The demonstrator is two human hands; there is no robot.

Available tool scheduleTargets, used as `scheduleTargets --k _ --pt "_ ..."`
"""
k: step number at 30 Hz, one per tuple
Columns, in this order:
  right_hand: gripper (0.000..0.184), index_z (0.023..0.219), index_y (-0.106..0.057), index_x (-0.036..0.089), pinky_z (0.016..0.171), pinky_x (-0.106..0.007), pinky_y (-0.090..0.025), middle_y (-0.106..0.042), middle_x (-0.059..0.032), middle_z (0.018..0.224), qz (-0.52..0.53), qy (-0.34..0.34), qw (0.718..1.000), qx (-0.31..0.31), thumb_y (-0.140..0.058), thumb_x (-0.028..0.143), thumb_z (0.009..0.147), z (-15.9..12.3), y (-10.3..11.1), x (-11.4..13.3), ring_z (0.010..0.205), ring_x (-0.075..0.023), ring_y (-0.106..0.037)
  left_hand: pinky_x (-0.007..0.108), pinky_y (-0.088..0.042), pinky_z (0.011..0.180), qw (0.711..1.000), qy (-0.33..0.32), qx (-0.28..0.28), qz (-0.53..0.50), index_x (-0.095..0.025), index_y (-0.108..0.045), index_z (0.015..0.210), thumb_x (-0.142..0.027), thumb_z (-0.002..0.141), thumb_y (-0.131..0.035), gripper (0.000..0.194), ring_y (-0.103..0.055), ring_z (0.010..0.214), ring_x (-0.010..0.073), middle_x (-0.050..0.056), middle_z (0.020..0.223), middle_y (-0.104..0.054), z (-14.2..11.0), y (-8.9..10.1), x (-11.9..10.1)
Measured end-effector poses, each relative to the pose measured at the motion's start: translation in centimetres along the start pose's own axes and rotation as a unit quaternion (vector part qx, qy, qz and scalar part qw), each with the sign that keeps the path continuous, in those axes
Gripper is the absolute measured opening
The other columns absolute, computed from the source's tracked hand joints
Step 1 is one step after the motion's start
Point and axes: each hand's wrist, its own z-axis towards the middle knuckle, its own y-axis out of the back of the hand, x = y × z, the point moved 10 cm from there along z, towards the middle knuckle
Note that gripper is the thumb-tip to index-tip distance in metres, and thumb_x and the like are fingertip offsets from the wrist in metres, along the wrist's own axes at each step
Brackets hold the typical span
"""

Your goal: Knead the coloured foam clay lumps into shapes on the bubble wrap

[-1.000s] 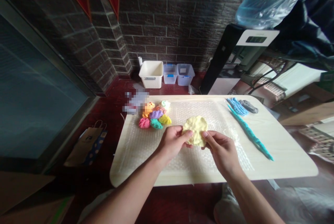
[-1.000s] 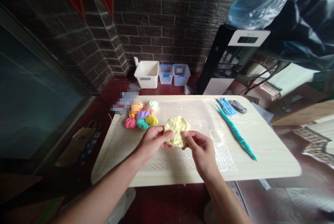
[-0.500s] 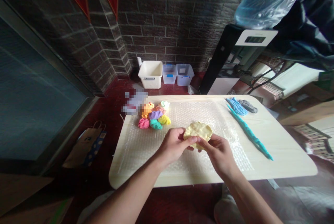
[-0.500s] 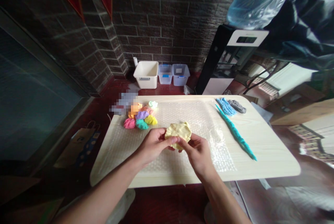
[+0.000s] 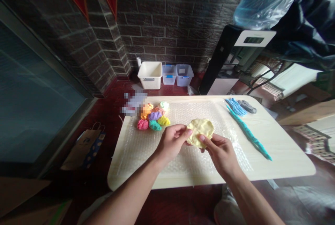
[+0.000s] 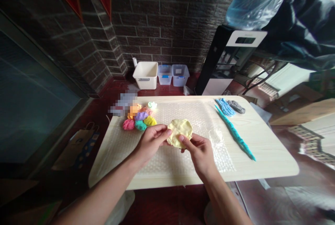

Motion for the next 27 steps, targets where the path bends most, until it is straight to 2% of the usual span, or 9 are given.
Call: scheduleTargets --k 4,8,12,16,22,27 --pt "0.028 0.086 -0.086 0.019 0.06 -0.03 -0.051 -0.075 -0.0073 0.079 0.03 -0.013 0.999 -0.01 -0.089 0.047 0.084 0.0 0.0 0.1 0.069 -0.0177 -0.06 0.028 -0.059 0.071 0.999 -0.028 -0.017 0.034 -0.014 -0.079 0.084 -0.05 0.085 -0.083 0.037 -0.071 0.074 0.0187 0.006 0.079 -0.075 0.3 0.8 0.0" --pt "0.03 0.074 -0.084 0.019 0.059 -0.029 -0.051 -0.072 -0.0061 0.07 0.019 -0.009 0.999 -0.034 -0.09 0.047 0.082 0.0 0.5 0.4 0.066 -0.0165 -0.058 0.031 -0.06 0.075 0.998 -0.03 -0.038 0.033 -0.013 -0.08 0.085 -0.049 0.085 -0.083 0.036 -0.072 0.076 0.0202 0.007 0.082 -0.077 0.3 1.2 0.0" --pt "0.031 0.069 -0.083 0.019 0.058 -0.029 -0.051 -0.07 -0.0052 0.067 0.006 -0.002 0.999 -0.041 -0.09 0.047 0.083 0.1 0.9 0.7 0.064 -0.0158 -0.056 0.032 -0.062 0.076 0.999 -0.002 -0.036 -0.002 -0.013 -0.08 0.089 -0.049 0.083 -0.085 0.037 -0.073 0.077 0.0198 0.008 0.086 -0.078 0.1 0.5 0.0" --pt "0.033 0.075 -0.084 0.019 0.059 -0.031 -0.053 -0.07 -0.0058 0.07 0.021 -0.005 0.999 -0.029 -0.088 0.051 0.083 0.1 0.7 0.9 0.063 -0.0165 -0.057 0.033 -0.065 0.071 0.999 0.025 -0.014 -0.028 -0.013 -0.08 0.095 -0.052 0.083 -0.085 0.041 -0.075 0.079 0.0211 0.01 0.095 -0.079 0.1 -0.3 0.2" --pt "0.039 0.07 -0.083 0.018 0.057 -0.032 -0.054 -0.066 -0.0057 0.067 0.023 0.004 0.998 -0.05 -0.087 0.055 0.083 0.2 1.1 0.7 0.063 -0.0167 -0.055 0.031 -0.065 0.069 0.999 0.018 -0.027 -0.016 -0.011 -0.082 0.092 -0.051 0.083 -0.085 0.041 -0.075 0.077 0.0207 0.01 0.089 -0.08 0.2 0.2 0.3" --pt "0.038 0.068 -0.081 0.019 0.056 -0.032 -0.053 -0.066 -0.0047 0.066 0.021 0.009 0.998 -0.067 -0.087 0.054 0.084 0.3 1.6 0.8 0.061 -0.016 -0.054 0.033 -0.066 0.074 0.996 0.08 0.003 -0.044 -0.008 -0.081 0.097 -0.048 0.079 -0.089 0.044 -0.077 0.075 0.0203 0.014 0.094 -0.081 0.0 -0.4 1.6"
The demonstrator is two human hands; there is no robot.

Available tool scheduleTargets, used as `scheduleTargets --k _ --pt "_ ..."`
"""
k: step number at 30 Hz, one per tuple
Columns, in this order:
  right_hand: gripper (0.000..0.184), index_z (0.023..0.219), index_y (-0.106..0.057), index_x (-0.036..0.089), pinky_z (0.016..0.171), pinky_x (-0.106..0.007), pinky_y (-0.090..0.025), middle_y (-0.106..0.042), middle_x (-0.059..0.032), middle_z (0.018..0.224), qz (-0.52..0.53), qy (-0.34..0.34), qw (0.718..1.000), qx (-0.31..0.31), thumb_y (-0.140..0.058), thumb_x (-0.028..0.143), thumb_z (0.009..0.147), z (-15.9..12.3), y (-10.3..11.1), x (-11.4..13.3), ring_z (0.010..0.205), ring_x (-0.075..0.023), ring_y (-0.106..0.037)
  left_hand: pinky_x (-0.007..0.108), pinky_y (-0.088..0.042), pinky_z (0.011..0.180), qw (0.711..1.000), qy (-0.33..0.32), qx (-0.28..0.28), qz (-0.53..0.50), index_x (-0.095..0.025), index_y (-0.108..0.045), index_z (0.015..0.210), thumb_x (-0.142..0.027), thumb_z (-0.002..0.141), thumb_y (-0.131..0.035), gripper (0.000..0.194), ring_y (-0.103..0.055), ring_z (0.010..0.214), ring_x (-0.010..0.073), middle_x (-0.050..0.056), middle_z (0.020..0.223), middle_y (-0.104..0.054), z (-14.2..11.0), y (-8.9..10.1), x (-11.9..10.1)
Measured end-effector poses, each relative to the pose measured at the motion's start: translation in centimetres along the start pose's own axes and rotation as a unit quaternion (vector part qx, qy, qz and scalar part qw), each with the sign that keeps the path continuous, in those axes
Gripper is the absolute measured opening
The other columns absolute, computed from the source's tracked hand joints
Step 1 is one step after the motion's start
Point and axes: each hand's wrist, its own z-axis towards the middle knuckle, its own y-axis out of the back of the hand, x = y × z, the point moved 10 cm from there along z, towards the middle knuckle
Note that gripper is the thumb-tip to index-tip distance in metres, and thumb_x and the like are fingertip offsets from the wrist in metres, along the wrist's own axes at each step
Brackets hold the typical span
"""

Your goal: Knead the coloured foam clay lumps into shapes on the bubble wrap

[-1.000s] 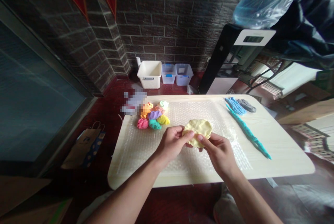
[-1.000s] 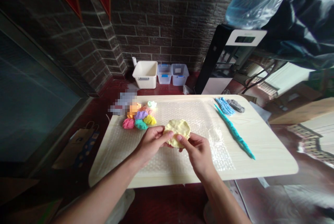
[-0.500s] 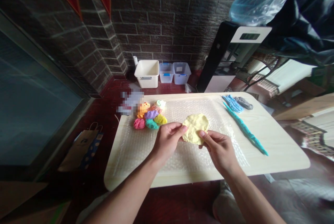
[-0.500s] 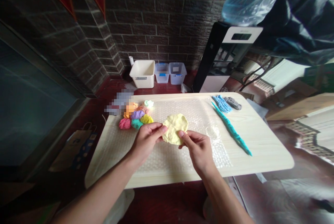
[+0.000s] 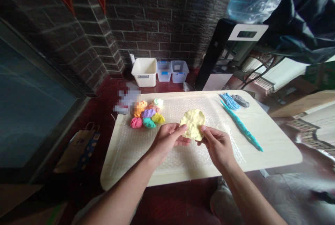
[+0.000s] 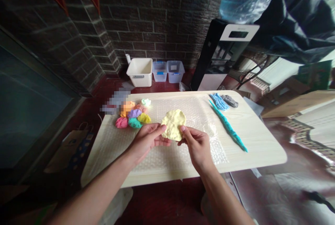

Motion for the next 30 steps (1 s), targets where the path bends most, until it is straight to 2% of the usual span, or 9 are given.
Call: scheduleTargets --k 2,6,13,21,26,30 --pt "0.036 0.075 -0.082 0.019 0.058 -0.031 -0.054 -0.069 -0.0051 0.07 0.015 -0.01 1.0 0.02 -0.087 0.054 0.084 -0.1 -0.5 0.0 0.062 -0.016 -0.057 0.031 -0.065 0.072 1.0 0.013 0.002 0.004 -0.006 -0.081 0.098 -0.044 0.075 -0.093 0.046 -0.076 0.072 0.0189 0.016 0.094 -0.081 0.0 0.0 0.4" --pt "0.031 0.089 -0.085 0.019 0.063 -0.031 -0.054 -0.075 -0.0063 0.078 0.022 -0.027 0.997 0.072 -0.09 0.048 0.082 -0.3 -1.9 -0.3 0.067 -0.0169 -0.063 0.03 -0.065 0.072 1.0 -0.01 -0.005 0.019 -0.005 -0.081 0.101 -0.041 0.075 -0.093 0.046 -0.077 0.075 0.019 0.02 0.106 -0.082 0.1 0.1 0.4" --pt "0.027 0.078 -0.084 0.017 0.061 -0.029 -0.049 -0.074 -0.0051 0.071 -0.021 -0.009 0.997 0.077 -0.093 0.043 0.08 -0.3 -1.6 -0.4 0.063 -0.0155 -0.06 0.031 -0.064 0.073 0.999 -0.012 0.025 0.038 -0.007 -0.08 0.105 -0.044 0.078 -0.091 0.048 -0.078 0.081 0.0216 0.019 0.107 -0.082 -0.1 -0.7 0.2" --pt "0.027 0.091 -0.086 0.018 0.068 -0.031 -0.051 -0.076 -0.0056 0.075 -0.02 -0.006 0.992 0.124 -0.091 0.043 0.084 -0.7 -2.9 0.0 0.07 -0.0172 -0.064 0.025 -0.059 0.063 0.995 -0.036 0.015 0.088 -0.007 -0.08 0.091 -0.046 0.076 -0.091 0.043 -0.07 0.067 0.0156 0.012 0.081 -0.079 0.0 -0.5 0.1" --pt "0.023 0.086 -0.087 0.019 0.064 -0.028 -0.05 -0.076 -0.0042 0.073 -0.024 -0.005 0.994 0.107 -0.094 0.04 0.08 -0.5 -2.3 -0.2 0.066 -0.0148 -0.061 0.028 -0.062 0.069 0.994 -0.036 0.034 0.099 -0.009 -0.079 0.097 -0.047 0.081 -0.087 0.042 -0.077 0.076 0.0202 0.012 0.09 -0.08 -0.2 -0.9 0.0" --pt "0.025 0.086 -0.087 0.018 0.063 -0.028 -0.053 -0.078 -0.0064 0.077 -0.016 -0.03 0.996 0.088 -0.095 0.04 0.078 -0.4 -1.7 -0.8 0.067 -0.0155 -0.063 0.034 -0.066 0.073 0.994 -0.055 0.028 0.091 -0.011 -0.079 0.093 -0.053 0.084 -0.083 0.043 -0.076 0.077 0.0217 0.01 0.091 -0.079 0.0 -0.3 -0.6"
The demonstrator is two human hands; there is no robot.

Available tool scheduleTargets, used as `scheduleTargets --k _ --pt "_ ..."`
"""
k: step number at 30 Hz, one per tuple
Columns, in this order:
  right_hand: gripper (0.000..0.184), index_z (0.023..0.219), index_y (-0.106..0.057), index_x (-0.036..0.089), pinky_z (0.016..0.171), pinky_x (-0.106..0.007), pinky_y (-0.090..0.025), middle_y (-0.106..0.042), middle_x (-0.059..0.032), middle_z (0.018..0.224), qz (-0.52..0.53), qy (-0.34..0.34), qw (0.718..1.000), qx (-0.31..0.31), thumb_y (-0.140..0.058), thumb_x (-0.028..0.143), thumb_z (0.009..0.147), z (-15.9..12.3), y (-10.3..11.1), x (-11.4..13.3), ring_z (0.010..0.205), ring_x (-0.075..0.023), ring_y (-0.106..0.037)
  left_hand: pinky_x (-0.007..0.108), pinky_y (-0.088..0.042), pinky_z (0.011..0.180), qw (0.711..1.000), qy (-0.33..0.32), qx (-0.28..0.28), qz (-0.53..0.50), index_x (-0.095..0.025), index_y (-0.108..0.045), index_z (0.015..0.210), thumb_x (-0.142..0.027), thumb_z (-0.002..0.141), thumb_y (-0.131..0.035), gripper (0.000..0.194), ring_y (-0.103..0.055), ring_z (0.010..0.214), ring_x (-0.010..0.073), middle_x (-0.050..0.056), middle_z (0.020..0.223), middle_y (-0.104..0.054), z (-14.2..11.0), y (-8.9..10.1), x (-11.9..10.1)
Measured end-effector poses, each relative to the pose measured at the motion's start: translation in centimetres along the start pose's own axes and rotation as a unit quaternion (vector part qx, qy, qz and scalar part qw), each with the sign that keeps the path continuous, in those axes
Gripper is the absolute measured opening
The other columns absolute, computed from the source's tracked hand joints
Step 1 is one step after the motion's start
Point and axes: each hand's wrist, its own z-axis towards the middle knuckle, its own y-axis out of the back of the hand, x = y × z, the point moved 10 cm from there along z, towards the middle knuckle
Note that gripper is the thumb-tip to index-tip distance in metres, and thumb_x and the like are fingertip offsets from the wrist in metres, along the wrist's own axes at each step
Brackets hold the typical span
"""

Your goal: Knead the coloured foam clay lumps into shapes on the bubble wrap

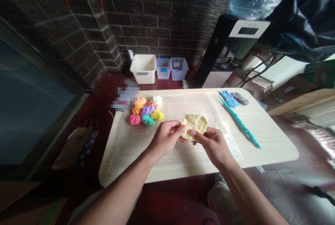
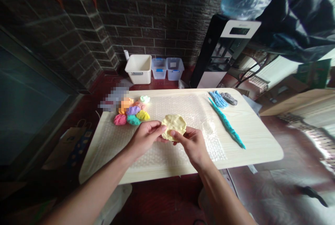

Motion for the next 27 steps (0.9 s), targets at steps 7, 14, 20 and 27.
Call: scheduleTargets --k 7,14,20,27 --pt "0.028 0.077 -0.086 0.016 0.062 -0.029 -0.057 -0.077 -0.0067 0.071 0.003 -0.001 1.0 -0.019 -0.091 0.043 0.083 0.0 0.5 0.4 0.062 -0.0146 -0.065 0.036 -0.067 0.071 0.999 -0.023 -0.042 0.005 -0.013 -0.08 0.084 -0.056 0.081 -0.084 0.043 -0.076 0.076 0.0245 0.008 0.085 -0.079 0.2 1.2 -0.7" --pt "0.026 0.079 -0.087 0.017 0.062 -0.027 -0.059 -0.079 -0.0067 0.073 0.012 -0.005 1.0 -0.019 -0.091 0.042 0.083 0.0 0.6 0.4 0.062 -0.0143 -0.066 0.032 -0.067 0.07 0.995 0.058 -0.024 -0.074 -0.011 -0.078 0.09 -0.053 0.073 -0.093 0.048 -0.077 0.071 0.0202 0.01 0.088 -0.08 0.0 0.4 0.6" --pt "0.029 0.085 -0.088 0.017 0.064 -0.028 -0.06 -0.079 -0.0072 0.075 0.037 -0.026 0.999 -0.006 -0.09 0.045 0.084 0.0 0.5 -0.3 0.063 -0.0151 -0.068 0.028 -0.066 0.068 0.996 0.044 -0.045 -0.063 -0.008 -0.078 0.085 -0.055 0.066 -0.097 0.054 -0.077 0.067 0.0194 0.012 0.085 -0.081 0.1 1.0 0.4" --pt "0.025 0.08 -0.086 0.018 0.062 -0.03 -0.06 -0.077 -0.0056 0.073 0.025 -0.006 0.999 -0.034 -0.091 0.042 0.083 0.0 1.1 -0.1 0.061 -0.0155 -0.068 0.031 -0.066 0.072 0.992 0.08 -0.017 -0.1 -0.008 -0.078 0.097 -0.049 0.071 -0.096 0.052 -0.078 0.072 0.0197 0.013 0.092 -0.081 -0.2 0.4 0.8"
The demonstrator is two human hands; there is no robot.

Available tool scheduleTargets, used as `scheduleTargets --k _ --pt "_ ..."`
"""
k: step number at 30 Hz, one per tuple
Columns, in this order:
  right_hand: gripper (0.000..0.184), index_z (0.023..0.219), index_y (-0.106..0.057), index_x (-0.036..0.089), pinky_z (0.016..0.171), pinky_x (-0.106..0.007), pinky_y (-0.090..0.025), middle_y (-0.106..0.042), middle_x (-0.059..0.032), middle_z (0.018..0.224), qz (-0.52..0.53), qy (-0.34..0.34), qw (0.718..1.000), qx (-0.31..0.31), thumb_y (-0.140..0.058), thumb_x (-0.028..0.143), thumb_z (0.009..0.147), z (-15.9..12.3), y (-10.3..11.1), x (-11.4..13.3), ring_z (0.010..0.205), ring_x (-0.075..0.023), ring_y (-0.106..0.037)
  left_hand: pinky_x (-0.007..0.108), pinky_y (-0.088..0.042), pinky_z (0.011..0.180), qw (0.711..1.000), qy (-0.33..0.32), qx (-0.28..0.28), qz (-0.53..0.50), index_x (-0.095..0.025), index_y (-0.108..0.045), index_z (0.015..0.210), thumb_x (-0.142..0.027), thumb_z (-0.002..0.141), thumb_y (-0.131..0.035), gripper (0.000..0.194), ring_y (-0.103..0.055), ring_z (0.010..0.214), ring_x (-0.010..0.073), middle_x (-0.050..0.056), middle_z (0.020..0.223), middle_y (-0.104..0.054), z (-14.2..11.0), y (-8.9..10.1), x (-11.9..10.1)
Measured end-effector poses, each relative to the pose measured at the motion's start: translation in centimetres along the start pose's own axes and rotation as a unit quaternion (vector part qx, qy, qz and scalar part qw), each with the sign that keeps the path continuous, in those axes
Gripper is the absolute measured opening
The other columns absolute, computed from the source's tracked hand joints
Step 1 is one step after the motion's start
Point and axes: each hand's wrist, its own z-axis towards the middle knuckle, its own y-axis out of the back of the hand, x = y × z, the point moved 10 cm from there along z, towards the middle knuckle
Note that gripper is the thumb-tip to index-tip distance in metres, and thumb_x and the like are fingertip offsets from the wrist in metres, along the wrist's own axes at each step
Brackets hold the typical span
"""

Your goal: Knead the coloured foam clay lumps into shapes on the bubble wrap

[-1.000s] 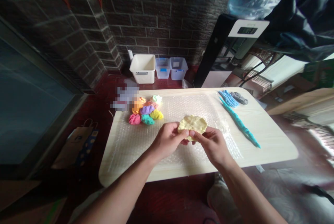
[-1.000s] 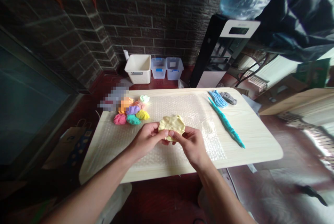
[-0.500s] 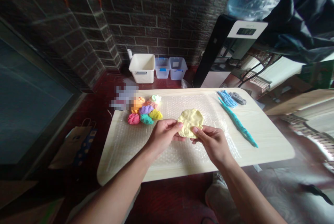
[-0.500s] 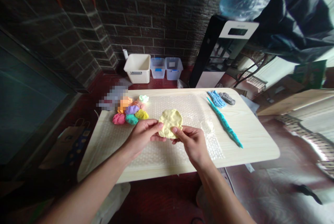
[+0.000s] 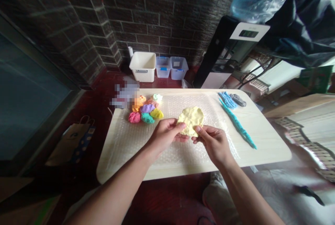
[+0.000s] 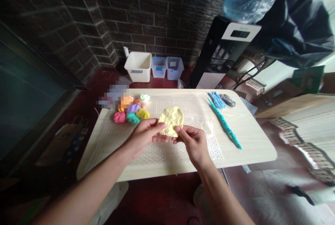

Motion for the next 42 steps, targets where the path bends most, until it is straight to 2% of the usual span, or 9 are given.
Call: scheduleTargets --k 4,10,14,21,24,30,35,38,42 --pt "0.024 0.085 -0.085 0.019 0.064 -0.028 -0.058 -0.077 -0.0047 0.076 0.012 0.007 1.0 0.026 -0.091 0.042 0.084 -0.2 -0.9 0.1 0.063 -0.0147 -0.067 0.028 -0.064 0.071 0.999 0.025 0.03 0.001 -0.006 -0.078 0.098 -0.044 0.07 -0.098 0.051 -0.075 0.071 0.0168 0.012 0.085 -0.079 -0.3 -0.6 0.7" --pt "0.02 0.085 -0.085 0.018 0.072 -0.029 -0.055 -0.078 -0.0055 0.077 -0.026 0.008 0.995 0.1 -0.09 0.037 0.086 -0.4 -2.9 0.1 0.071 -0.0159 -0.067 0.029 -0.061 0.066 0.996 -0.054 0.018 0.062 -0.007 -0.077 0.086 -0.043 0.075 -0.092 0.04 -0.071 0.063 0.0166 0.009 0.072 -0.075 -0.1 -0.5 -0.1" --pt "0.028 0.079 -0.084 0.017 0.066 -0.03 -0.053 -0.077 -0.0062 0.072 -0.059 -0.008 0.993 0.098 -0.092 0.043 0.082 -0.2 -2.8 0.0 0.066 -0.017 -0.065 0.028 -0.059 0.062 0.993 -0.075 0.01 0.085 -0.009 -0.075 0.084 -0.042 0.078 -0.089 0.036 -0.07 0.061 0.0172 0.008 0.069 -0.073 0.2 -0.3 -0.1" --pt "0.031 0.08 -0.084 0.014 0.061 -0.027 -0.049 -0.073 -0.0044 0.066 -0.047 -0.024 0.996 0.076 -0.093 0.045 0.08 0.1 -1.6 -1.0 0.06 -0.0137 -0.062 0.034 -0.064 0.073 0.999 -0.013 0.013 0.041 -0.011 -0.074 0.094 -0.045 0.078 -0.089 0.04 -0.076 0.072 0.0198 0.012 0.091 -0.079 0.2 -0.1 0.7" --pt "0.03 0.084 -0.084 0.014 0.062 -0.027 -0.05 -0.075 -0.0049 0.069 -0.026 -0.035 0.996 0.078 -0.092 0.043 0.082 0.0 -1.5 -1.4 0.06 -0.0137 -0.063 0.03 -0.062 0.07 0.997 -0.033 -0.013 0.066 -0.009 -0.075 0.086 -0.043 0.073 -0.093 0.04 -0.073 0.068 0.0162 0.011 0.084 -0.077 0.3 0.7 0.2" --pt "0.024 0.088 -0.085 0.014 0.069 -0.028 -0.056 -0.08 -0.0084 0.079 -0.016 -0.04 0.994 0.103 -0.091 0.037 0.084 -0.2 -2.2 -1.0 0.069 -0.0165 -0.07 0.029 -0.06 0.068 0.995 -0.056 0.007 0.077 -0.008 -0.078 0.081 -0.046 0.074 -0.092 0.041 -0.07 0.065 0.0168 0.01 0.074 -0.076 0.3 0.0 -0.4" --pt "0.023 0.089 -0.086 0.016 0.064 -0.027 -0.055 -0.08 -0.0068 0.078 0.004 -0.037 0.996 0.079 -0.095 0.035 0.079 -0.2 -1.7 -0.9 0.065 -0.0149 -0.068 0.032 -0.061 0.076 0.998 -0.014 0.029 0.055 -0.011 -0.076 0.097 -0.04 0.076 -0.092 0.04 -0.077 0.078 0.0203 0.013 0.092 -0.08 0.0 -0.5 0.4" --pt "0.029 0.089 -0.085 0.015 0.066 -0.028 -0.057 -0.08 -0.0086 0.078 0.005 -0.052 0.995 0.088 -0.094 0.041 0.08 -0.3 -2.2 -0.9 0.067 -0.0165 -0.07 0.029 -0.058 0.071 0.997 -0.021 0.046 0.058 -0.01 -0.076 0.089 -0.04 0.074 -0.094 0.038 -0.074 0.073 0.0183 0.011 0.082 -0.078 0.0 -0.7 0.4" --pt "0.032 0.09 -0.084 0.014 0.068 -0.029 -0.059 -0.081 -0.0106 0.081 0.006 -0.058 0.994 0.097 -0.092 0.044 0.081 -0.3 -2.6 -0.8 0.07 -0.0177 -0.073 0.027 -0.055 0.065 0.997 -0.044 0.027 0.054 -0.009 -0.075 0.08 -0.039 0.075 -0.093 0.035 -0.068 0.063 0.0149 0.008 0.071 -0.074 0.1 -0.3 -0.1"
